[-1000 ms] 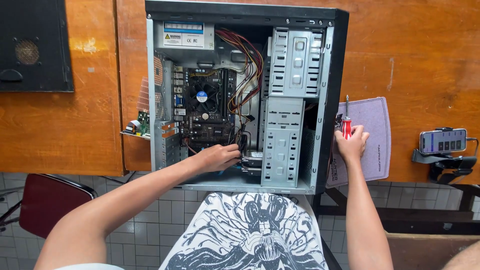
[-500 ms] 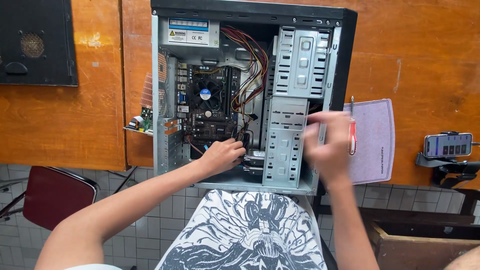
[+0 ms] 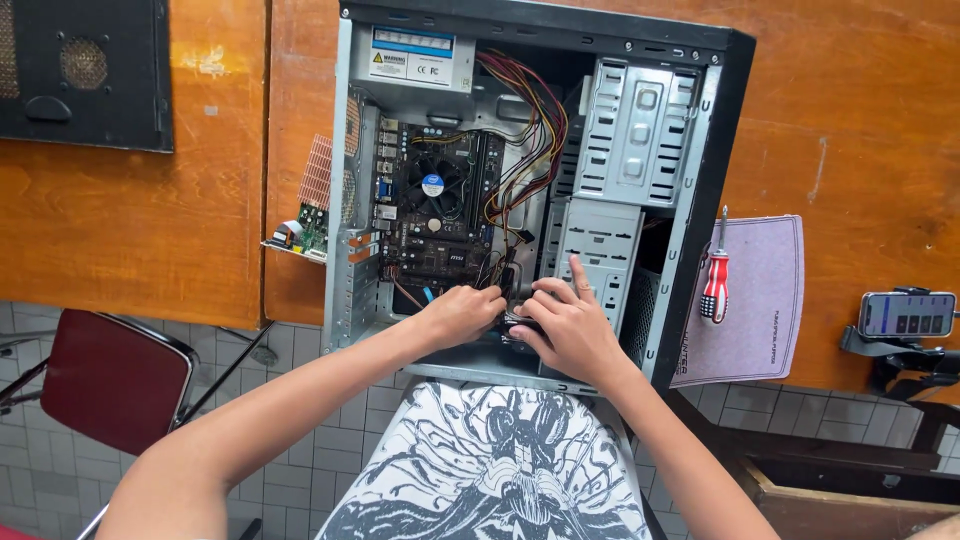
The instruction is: Installing an expansion card and using a screwdriver to secure internal components within a desktop computer case.
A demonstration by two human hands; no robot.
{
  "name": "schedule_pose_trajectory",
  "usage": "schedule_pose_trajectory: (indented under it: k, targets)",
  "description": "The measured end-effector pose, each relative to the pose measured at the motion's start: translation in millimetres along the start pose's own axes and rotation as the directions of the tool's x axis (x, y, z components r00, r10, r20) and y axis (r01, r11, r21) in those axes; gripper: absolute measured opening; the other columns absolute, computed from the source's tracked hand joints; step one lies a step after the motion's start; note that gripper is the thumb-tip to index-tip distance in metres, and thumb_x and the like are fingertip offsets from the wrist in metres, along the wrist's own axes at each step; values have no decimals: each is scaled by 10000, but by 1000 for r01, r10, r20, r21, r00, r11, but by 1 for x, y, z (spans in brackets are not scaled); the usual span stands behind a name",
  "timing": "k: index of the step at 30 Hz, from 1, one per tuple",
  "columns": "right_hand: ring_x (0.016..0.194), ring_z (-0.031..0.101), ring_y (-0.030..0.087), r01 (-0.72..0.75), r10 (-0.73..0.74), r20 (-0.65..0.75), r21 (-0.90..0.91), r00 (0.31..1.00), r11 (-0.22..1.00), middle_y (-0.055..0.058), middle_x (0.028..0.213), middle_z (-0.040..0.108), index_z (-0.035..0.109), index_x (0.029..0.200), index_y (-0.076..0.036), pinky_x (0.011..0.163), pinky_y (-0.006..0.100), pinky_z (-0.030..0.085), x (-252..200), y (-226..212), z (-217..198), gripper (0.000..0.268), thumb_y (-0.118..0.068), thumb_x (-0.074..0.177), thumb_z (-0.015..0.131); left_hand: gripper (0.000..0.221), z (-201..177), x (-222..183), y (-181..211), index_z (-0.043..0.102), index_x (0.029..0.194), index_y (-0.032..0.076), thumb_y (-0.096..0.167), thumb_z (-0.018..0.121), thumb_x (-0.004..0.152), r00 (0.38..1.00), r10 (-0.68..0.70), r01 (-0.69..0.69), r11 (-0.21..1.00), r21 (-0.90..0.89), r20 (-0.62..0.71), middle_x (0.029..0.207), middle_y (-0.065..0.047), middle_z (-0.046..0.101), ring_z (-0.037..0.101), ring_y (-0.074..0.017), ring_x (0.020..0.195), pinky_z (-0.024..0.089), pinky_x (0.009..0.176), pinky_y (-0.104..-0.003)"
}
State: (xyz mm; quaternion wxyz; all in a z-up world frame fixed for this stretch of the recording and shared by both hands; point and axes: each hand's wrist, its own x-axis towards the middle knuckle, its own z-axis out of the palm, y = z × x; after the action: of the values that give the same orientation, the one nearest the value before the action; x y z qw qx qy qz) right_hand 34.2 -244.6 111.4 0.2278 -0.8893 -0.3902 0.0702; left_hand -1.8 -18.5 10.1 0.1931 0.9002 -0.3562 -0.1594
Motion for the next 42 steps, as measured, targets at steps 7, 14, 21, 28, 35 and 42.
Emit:
schedule_pose_trajectory:
  k: [7, 14, 21, 28, 35, 42]
  targets:
    - [1211, 581, 187, -20, 20, 23, 14, 1000, 1000, 6, 882, 696, 705, 967, -207, 1274, 584, 61, -1, 0, 1, 229, -434, 938, 687, 153, -12, -16, -12, 602, 1025, 64, 131, 666, 903, 997, 65, -65, 998, 10, 42, 923, -65, 587, 721, -360, 663, 610, 553, -438]
    - [1187, 592, 192, -26, 26, -1, 20, 1000, 999, 15, 858, 707, 722, 929, -207, 1277, 581, 66, -1, -2, 5, 223, -429, 913, 705, 180, -79, -17, 3, 602, 997, 84, 156, 716, 878, 993, -44, 56, 992, -109, 111, 893, -40, 566, 714, -365, 692, 590, 561, -427]
    - [1184, 591, 186, -54, 54, 5, 15, 999, 998, 9, 865, 708, 717, 929, -212, 1275, 579, 78, -2, -3, 8, 231, -441, 901, 703, 240, -73, -5, 8, 666, 1018, 95, 9, 732, 804, 994, -87, 89, 996, -30, 63, 979, -67, 627, 658, -321, 916, 561, 702, -398]
    - [1153, 602, 176, -91, 91, 5, 5, 996, 996, 3, 845, 724, 729, 908, -228, 1277, 571, 82, 0, -5, 9, 221, -445, 875, 699, 246, -5, 8, 2, 713, 987, 106, 299, 761, 843, 984, -135, 134, 991, 16, 114, 995, -68, 653, 669, -262, 878, 514, 754, -399]
    - [1136, 608, 168, -81, 81, -12, 10, 997, 997, -2, 831, 723, 725, 894, -234, 1278, 566, 90, -1, -3, 12, 214, -444, 867, 695, 225, -19, 8, 0, 698, 1039, 18, 127, 763, 853, 997, 8, -2, 997, -81, 77, 1081, -130, 674, 722, -311, 899, 588, 751, -385]
    - [1147, 602, 153, -77, 77, -5, 0, 997, 997, -14, 844, 718, 711, 903, -240, 1276, 569, 109, -1, -2, 8, 215, -452, 872, 686, 198, -40, 6, -2, 654, 1129, -5, 57, 647, 941, 990, 33, -2, 975, -223, 134, 1194, -137, 621, 729, -361, 817, 624, 712, -441]
